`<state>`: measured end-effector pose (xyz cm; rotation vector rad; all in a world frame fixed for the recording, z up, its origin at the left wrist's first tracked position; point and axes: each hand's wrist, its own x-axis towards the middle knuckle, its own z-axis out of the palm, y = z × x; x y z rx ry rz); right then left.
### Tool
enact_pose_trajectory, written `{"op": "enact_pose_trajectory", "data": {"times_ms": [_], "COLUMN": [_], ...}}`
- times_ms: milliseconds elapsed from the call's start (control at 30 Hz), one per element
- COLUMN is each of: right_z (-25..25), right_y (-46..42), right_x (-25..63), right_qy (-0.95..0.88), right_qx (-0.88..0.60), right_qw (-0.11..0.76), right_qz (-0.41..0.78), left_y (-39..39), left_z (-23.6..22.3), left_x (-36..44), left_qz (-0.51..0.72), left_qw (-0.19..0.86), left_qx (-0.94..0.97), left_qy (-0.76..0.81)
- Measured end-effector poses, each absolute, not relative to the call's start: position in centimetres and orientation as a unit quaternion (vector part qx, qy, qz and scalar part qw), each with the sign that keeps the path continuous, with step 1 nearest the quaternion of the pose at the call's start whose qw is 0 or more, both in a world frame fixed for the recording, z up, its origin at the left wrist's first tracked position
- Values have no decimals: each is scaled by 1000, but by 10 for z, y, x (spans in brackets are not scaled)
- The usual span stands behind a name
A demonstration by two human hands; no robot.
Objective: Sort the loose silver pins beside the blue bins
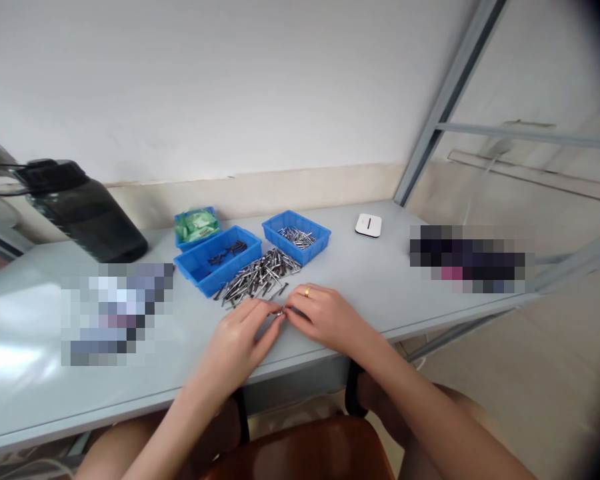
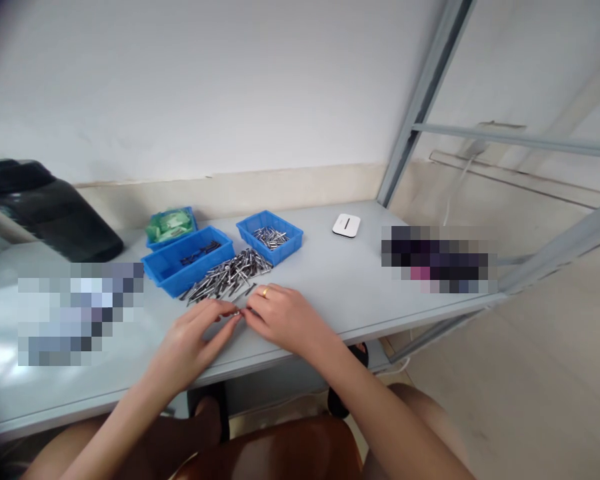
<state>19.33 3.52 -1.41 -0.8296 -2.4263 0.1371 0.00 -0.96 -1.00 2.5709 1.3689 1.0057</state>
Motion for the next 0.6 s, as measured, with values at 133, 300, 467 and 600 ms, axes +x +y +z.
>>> {"op": "enact_pose_trajectory", "data": {"times_ms": [133,300,467,600], "right_z": [-13,-13,-14,-15], "right_y": [34,31,33,34], "right_x": [193,194,194,194], "right_qy": [-900,-886,-867,-878], "right_qx": [-311,-320,-350,-348], "right_qw": [303,332,351,325], "right_qz": [44,56,56,42], "left_y": [-9,-8,-7,-7], "left_z": [-11,-11,-11,-11], "left_x": [0,0,0,0], "left_qz": [323,317,320,324], "left_qw": [22,7,5,6], "left_qx": [821,814,818,820], "left_qy": [469,487,477,472]}}
